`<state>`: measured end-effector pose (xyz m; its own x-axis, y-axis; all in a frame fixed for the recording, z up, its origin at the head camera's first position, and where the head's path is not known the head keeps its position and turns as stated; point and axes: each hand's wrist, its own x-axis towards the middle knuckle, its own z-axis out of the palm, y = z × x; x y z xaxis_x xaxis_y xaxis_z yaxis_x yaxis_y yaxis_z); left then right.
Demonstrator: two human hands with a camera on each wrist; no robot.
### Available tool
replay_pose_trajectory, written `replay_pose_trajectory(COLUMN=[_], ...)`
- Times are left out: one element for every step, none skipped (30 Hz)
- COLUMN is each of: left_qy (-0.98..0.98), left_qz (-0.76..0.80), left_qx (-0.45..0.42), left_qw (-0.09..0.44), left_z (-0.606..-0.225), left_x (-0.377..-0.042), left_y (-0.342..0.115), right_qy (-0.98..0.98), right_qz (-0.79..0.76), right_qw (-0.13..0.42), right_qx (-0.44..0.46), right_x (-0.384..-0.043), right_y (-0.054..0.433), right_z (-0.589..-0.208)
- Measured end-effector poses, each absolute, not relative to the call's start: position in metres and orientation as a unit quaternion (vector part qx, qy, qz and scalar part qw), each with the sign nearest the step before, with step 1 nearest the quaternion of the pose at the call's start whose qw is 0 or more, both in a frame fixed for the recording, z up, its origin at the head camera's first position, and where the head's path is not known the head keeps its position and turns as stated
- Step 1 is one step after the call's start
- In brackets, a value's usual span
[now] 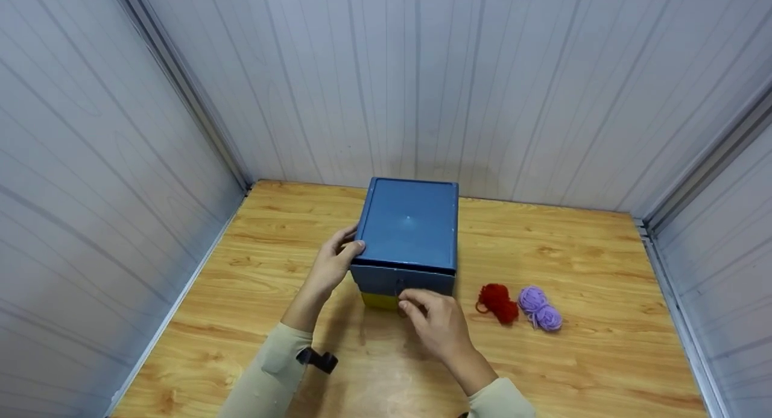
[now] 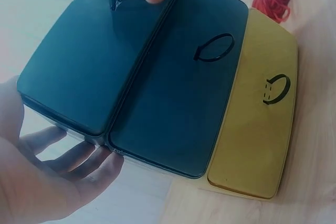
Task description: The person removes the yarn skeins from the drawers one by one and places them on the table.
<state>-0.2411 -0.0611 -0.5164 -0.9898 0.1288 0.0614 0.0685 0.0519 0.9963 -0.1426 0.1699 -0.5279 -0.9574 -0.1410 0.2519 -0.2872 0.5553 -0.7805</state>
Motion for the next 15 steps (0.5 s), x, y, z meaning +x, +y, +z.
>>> replay_pose_trajectory(left_qy=[0.727, 0.728, 0.728, 0.727, 0.726, 0.725, 0.723, 0.722, 0.721, 0.721, 0.721, 0.720, 0.720, 0.720, 0.720], left_qz=[0.683, 0.682, 0.682, 0.683, 0.684, 0.685, 0.687, 0.688, 0.689, 0.689, 0.690, 0.690, 0.690, 0.690, 0.691], left_qx=[0.069, 0.068, 0.068, 0.067, 0.067, 0.068, 0.068, 0.067, 0.069, 0.069, 0.069, 0.069, 0.069, 0.068, 0.068], left_qw=[0.021, 0.020, 0.020, 0.021, 0.021, 0.021, 0.021, 0.021, 0.021, 0.020, 0.019, 0.019, 0.019, 0.018, 0.018], left_z=[-0.517, -0.517, -0.517, -0.518, -0.518, -0.518, -0.519, -0.519, -0.519, -0.519, -0.519, -0.519, -0.519, -0.518, -0.518], left_x=[-0.241, -0.241, -0.241, -0.241, -0.241, -0.241, -0.241, -0.241, -0.242, -0.242, -0.242, -0.242, -0.242, -0.242, -0.242], left_y=[-0.061, -0.061, -0.061, -0.061, -0.060, -0.060, -0.060, -0.060, -0.060, -0.061, -0.061, -0.061, -0.061, -0.061, -0.061], right_qy=[-0.878, -0.878, -0.878, -0.879, -0.880, -0.882, -0.884, -0.885, -0.887, -0.887, -0.888, -0.888, -0.888, -0.889, -0.890], right_qz=[0.458, 0.459, 0.459, 0.458, 0.456, 0.454, 0.450, 0.447, 0.444, 0.444, 0.443, 0.443, 0.443, 0.442, 0.441], right_qw=[0.077, 0.073, 0.072, 0.073, 0.074, 0.075, 0.077, 0.079, 0.081, 0.080, 0.078, 0.076, 0.073, 0.070, 0.066], right_qx=[0.119, 0.115, 0.112, 0.110, 0.106, 0.104, 0.103, 0.101, 0.100, 0.100, 0.098, 0.097, 0.096, 0.096, 0.096], right_x=[-0.144, -0.144, -0.145, -0.146, -0.147, -0.148, -0.149, -0.151, -0.152, -0.153, -0.154, -0.155, -0.155, -0.156, -0.157], right_y=[0.170, 0.170, 0.170, 0.169, 0.169, 0.169, 0.169, 0.168, 0.168, 0.168, 0.168, 0.167, 0.167, 0.167, 0.167], right_z=[-0.528, -0.528, -0.528, -0.528, -0.529, -0.529, -0.530, -0.530, -0.530, -0.530, -0.529, -0.529, -0.529, -0.529, -0.529])
